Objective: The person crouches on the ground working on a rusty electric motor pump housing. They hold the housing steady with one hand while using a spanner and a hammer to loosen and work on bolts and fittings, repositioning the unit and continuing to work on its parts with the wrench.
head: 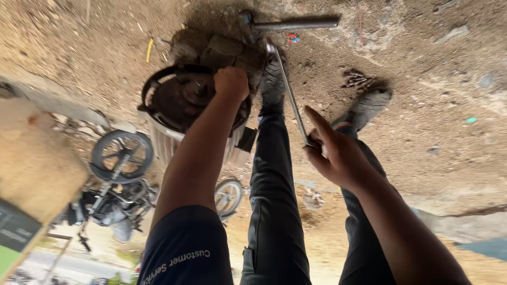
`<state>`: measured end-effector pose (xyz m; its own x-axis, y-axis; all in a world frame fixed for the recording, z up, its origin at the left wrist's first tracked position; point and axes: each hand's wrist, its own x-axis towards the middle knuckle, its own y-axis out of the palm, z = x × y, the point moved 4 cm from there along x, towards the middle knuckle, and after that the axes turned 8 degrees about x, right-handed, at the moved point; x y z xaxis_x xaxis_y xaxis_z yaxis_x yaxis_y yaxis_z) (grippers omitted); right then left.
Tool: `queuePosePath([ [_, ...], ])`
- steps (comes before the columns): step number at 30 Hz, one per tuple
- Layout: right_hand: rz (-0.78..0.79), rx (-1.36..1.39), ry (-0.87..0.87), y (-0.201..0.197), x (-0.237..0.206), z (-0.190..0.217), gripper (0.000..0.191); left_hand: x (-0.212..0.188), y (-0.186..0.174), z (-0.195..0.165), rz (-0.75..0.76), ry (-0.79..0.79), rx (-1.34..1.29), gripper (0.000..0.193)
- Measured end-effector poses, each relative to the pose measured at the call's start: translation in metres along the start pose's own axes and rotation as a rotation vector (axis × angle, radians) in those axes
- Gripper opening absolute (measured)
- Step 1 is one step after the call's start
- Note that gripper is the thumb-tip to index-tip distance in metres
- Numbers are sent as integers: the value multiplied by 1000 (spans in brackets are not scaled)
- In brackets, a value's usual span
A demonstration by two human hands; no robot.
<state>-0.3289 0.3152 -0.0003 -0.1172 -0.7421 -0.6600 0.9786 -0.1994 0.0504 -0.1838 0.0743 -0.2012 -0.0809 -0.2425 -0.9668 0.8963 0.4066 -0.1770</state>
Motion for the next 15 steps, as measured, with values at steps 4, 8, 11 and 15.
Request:
queuePosePath([
  [4,237,253,278,28,15,-55,36,-3,-4,-9,-111,-24,26,40],
  [8,289,236,-61,10,-18,-60,16,-13,-1,-16,-141,150,123,19],
  [11,148,43,-364,-29,-35,-34,23,-18,-11,-11,-287,174,130,25],
  [15,-57,13,-448,-66,-58,0,25,-18,-16,-15,-231,291,221,31],
])
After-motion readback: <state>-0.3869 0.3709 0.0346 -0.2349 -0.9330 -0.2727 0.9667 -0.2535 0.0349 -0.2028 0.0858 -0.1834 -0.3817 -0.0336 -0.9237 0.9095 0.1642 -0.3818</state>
